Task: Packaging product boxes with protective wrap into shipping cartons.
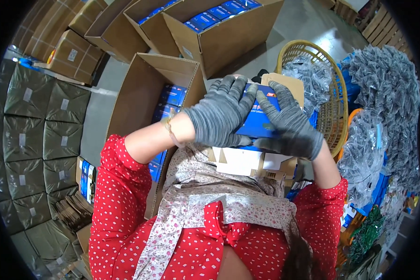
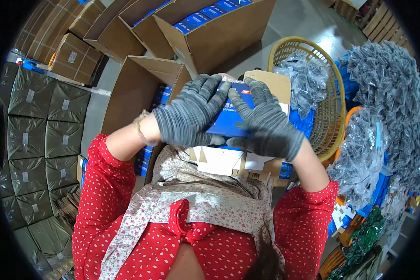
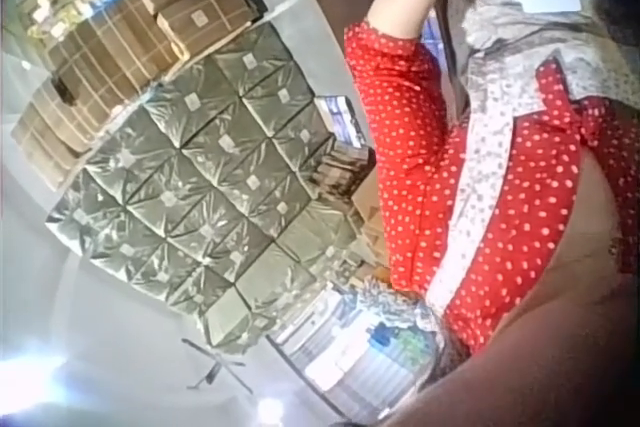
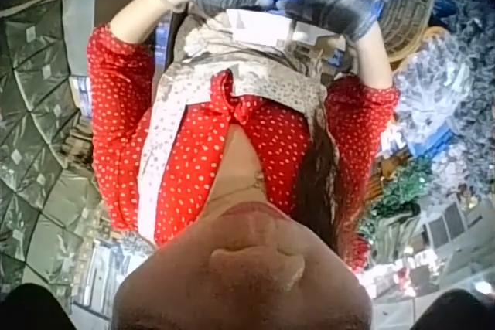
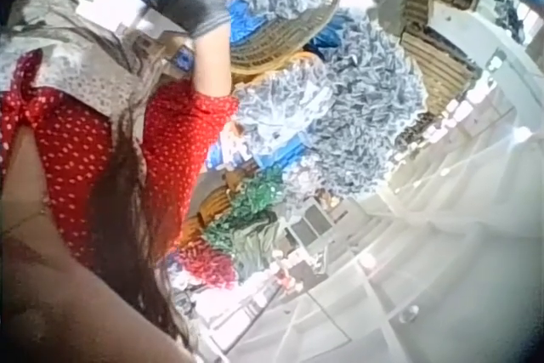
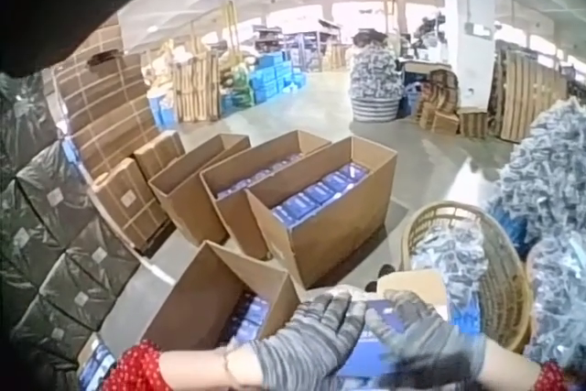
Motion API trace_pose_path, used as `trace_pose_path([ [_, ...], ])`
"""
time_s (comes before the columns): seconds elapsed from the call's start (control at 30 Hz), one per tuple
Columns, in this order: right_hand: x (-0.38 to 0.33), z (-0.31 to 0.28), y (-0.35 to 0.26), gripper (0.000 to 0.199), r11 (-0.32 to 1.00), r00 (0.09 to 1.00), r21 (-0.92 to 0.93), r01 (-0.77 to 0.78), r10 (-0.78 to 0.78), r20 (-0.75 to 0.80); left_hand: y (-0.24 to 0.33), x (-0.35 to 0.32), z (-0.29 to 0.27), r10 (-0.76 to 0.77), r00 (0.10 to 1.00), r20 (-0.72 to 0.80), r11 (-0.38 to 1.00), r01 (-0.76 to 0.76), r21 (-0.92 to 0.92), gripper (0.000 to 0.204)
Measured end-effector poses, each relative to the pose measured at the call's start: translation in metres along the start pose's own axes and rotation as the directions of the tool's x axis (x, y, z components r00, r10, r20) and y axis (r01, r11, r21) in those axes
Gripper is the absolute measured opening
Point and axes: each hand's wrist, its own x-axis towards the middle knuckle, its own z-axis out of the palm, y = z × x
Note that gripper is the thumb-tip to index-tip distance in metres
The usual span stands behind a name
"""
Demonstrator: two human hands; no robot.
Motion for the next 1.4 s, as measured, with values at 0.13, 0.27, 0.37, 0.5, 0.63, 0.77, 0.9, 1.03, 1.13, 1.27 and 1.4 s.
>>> trace_pose_path([
  [0.13,0.006,-0.011,0.002,0.110,0.989,0.996,0.144,-0.037,0.024,0.091,-0.003,-0.002,0.006,0.047,0.996,-0.071,0.999,-0.049,-0.025,0.106],
  [0.27,-0.001,-0.001,-0.018,0.128,0.993,0.995,-0.056,-0.102,0.102,0.000,0.013,-0.003,0.000,0.027,0.991,-0.129,0.998,-0.019,0.063,0.100],
  [0.37,-0.003,0.010,-0.021,0.127,0.995,0.991,0.016,-0.103,0.104,-0.079,0.022,-0.009,0.027,-0.060,0.963,-0.264,0.980,0.107,0.167,0.093],
  [0.5,-0.006,0.016,-0.013,0.134,0.878,0.981,0.479,-0.015,0.105,-0.163,0.036,0.016,0.023,-0.117,0.937,-0.330,0.989,0.139,0.044,0.085],
  [0.63,-0.018,0.002,-0.006,0.125,0.436,0.966,0.885,-0.166,0.252,0.057,0.024,-0.009,0.016,-0.092,0.980,-0.178,0.955,0.037,-0.293,0.087],
  [0.77,-0.068,0.004,0.048,0.071,0.637,0.873,0.745,-0.198,0.461,-0.162,-0.032,-0.072,0.036,-0.290,0.668,-0.685,0.808,-0.213,-0.549,0.100],
  [0.9,-0.125,0.017,0.096,0.056,0.535,0.675,0.744,-0.400,0.721,-0.156,-0.121,-0.121,0.052,-0.487,0.571,-0.661,0.838,0.094,-0.537,0.109],
  [1.03,-0.149,0.049,0.121,0.051,0.388,0.549,0.790,-0.475,0.832,-0.078,-0.213,-0.141,0.094,-0.407,0.705,-0.580,0.895,0.434,-0.101,0.106],
  [1.13,-0.131,0.068,0.109,0.053,0.446,0.573,0.777,-0.444,0.808,-0.137,-0.285,-0.147,0.187,-0.325,0.942,-0.088,0.912,0.336,0.234,0.096],
  [1.27,-0.135,0.068,0.091,0.055,0.336,0.622,0.880,-0.336,0.781,-0.061,-0.316,-0.157,0.285,-0.612,0.771,0.175,0.786,0.618,0.023,0.082],
  [1.4,-0.147,0.049,0.074,0.058,0.401,0.482,0.755,-0.519,0.867,-0.129,-0.301,-0.124,0.275,-0.655,0.741,0.145,0.752,0.623,0.214,0.075],
])
